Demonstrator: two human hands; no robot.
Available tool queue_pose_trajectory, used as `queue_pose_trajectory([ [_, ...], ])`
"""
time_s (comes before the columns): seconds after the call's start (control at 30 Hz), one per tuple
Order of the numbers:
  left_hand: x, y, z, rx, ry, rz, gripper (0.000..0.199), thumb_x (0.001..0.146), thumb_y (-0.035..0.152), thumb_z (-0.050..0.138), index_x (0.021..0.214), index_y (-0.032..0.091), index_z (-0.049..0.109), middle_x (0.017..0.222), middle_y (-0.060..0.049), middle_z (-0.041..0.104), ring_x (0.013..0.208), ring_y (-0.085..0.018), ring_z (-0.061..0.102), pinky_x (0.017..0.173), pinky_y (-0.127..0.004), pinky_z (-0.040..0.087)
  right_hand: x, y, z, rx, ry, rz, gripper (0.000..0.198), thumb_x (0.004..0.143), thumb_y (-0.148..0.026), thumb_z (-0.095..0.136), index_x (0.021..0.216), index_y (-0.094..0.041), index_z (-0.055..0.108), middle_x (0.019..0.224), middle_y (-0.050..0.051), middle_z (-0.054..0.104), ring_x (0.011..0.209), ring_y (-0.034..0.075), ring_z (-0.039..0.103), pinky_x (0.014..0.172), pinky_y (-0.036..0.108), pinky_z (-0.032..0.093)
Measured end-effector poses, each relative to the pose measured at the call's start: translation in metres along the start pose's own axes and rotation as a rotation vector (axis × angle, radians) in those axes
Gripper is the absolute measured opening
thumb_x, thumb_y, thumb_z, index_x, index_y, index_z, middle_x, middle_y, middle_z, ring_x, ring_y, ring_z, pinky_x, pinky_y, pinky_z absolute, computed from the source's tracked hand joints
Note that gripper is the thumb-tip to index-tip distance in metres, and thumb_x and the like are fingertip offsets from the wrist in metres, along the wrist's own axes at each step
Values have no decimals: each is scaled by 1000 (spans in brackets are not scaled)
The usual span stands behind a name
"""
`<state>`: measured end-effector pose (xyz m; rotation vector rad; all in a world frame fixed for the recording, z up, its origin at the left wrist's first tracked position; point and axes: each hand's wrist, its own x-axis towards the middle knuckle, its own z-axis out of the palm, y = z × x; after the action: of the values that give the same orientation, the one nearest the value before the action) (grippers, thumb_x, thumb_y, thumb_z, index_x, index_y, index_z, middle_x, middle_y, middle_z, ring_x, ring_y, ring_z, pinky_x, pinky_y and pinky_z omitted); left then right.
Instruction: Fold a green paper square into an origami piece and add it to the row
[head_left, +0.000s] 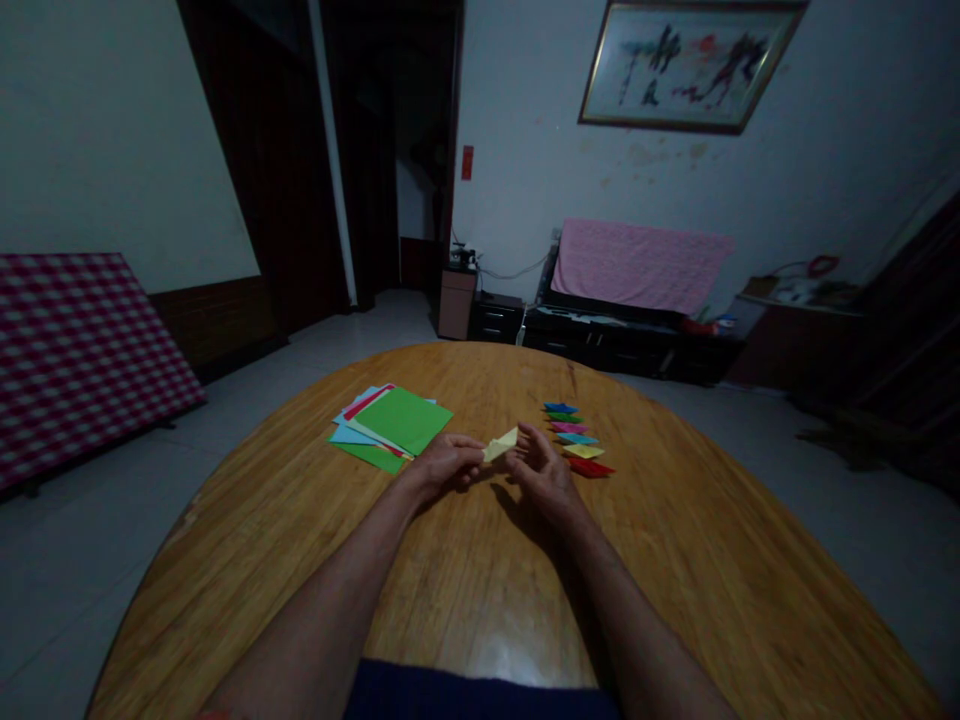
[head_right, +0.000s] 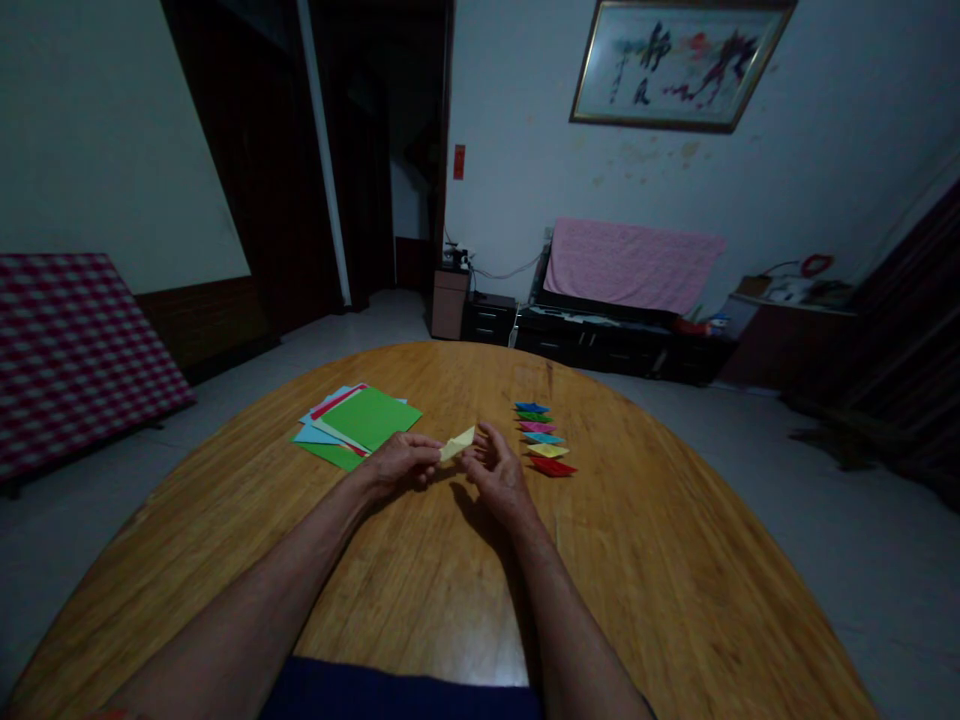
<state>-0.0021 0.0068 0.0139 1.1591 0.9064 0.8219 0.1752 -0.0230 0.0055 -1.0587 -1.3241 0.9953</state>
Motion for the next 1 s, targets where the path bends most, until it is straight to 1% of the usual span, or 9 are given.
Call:
queue_pose_trajectory([
  [0.1, 2, 0, 0, -124, -105, -76, 14, 62, 21, 65, 70, 10, 63, 55, 2, 54, 44, -5, 44, 42, -17, 30, -3, -4, 4, 111, -59, 94, 38, 70, -36, 69, 106, -24, 62, 97, 5, 67, 82, 19, 63, 68, 31, 49],
  [0.17, 3, 0, 1, -178, -147, -140, 11, 63, 20, 65, 68, 10, 61, 56, 1, 54, 46, -5, 46, 42, -17, 31, -5, -7, 7, 176, -54, 136, 36, 69, -38, 70, 102, -24, 64, 92, 5, 68, 78, 18, 63, 68, 31, 49],
  [0.27, 3, -1, 2, -232, -165, -214, 8, 64, 17, 63, 68, 10, 61, 56, 1, 55, 46, -5, 47, 42, -16, 32, -8, -12, 9, 272, -39, 198, 34, 69, -38, 70, 100, -24, 64, 86, 3, 68, 71, 16, 62, 66, 30, 48],
  [0.37, 3, -2, 4, -210, -171, -216, 10, 64, 17, 63, 70, 9, 62, 57, 0, 55, 45, -5, 47, 42, -17, 32, -9, -14, 10, 298, -36, 219, 27, 70, -35, 70, 93, -22, 65, 82, 2, 67, 65, 13, 60, 64, 28, 46],
  [0.53, 1, -1, 10, -98, -104, -126, 19, 65, 25, 66, 77, 10, 63, 61, -1, 57, 48, -6, 49, 43, -18, 32, -4, -6, 5, 263, -7, 173, 24, 68, -34, 72, 89, -22, 67, 84, 1, 66, 70, 13, 60, 68, 27, 46],
  [0.7, -4, 6, 20, 28, 116, 71, 40, 63, 28, 72, 98, 13, 62, 70, 0, 60, 51, -6, 50, 47, -18, 34, -1, 2, 2, 237, 38, 171, 27, 67, -35, 73, 90, -22, 67, 85, 2, 67, 74, 15, 61, 70, 29, 48],
  [0.77, -7, 9, 22, 72, 117, 140, 45, 62, 32, 75, 101, 13, 62, 75, -2, 61, 55, -8, 52, 50, -19, 37, 0, 3, 4, 235, 31, 170, 29, 66, -36, 74, 90, -21, 68, 85, 3, 67, 74, 15, 62, 69, 29, 48],
  [0.87, -8, 8, 23, 188, 43, 260, 35, 66, 36, 73, 90, 11, 65, 73, -2, 60, 60, -9, 52, 54, -20, 38, -1, 3, 7, 242, 21, 184, 31, 64, -37, 75, 88, -19, 67, 84, 3, 67, 74, 16, 63, 69, 29, 49],
  [1.0, -4, -1, 21, 342, 46, 364, 26, 68, 35, 70, 79, 11, 67, 68, -1, 58, 62, -10, 50, 55, -20, 36, -2, 2, 9, 203, 14, 172, 33, 62, -38, 76, 87, -17, 67, 82, 3, 67, 74, 16, 63, 66, 28, 49],
])
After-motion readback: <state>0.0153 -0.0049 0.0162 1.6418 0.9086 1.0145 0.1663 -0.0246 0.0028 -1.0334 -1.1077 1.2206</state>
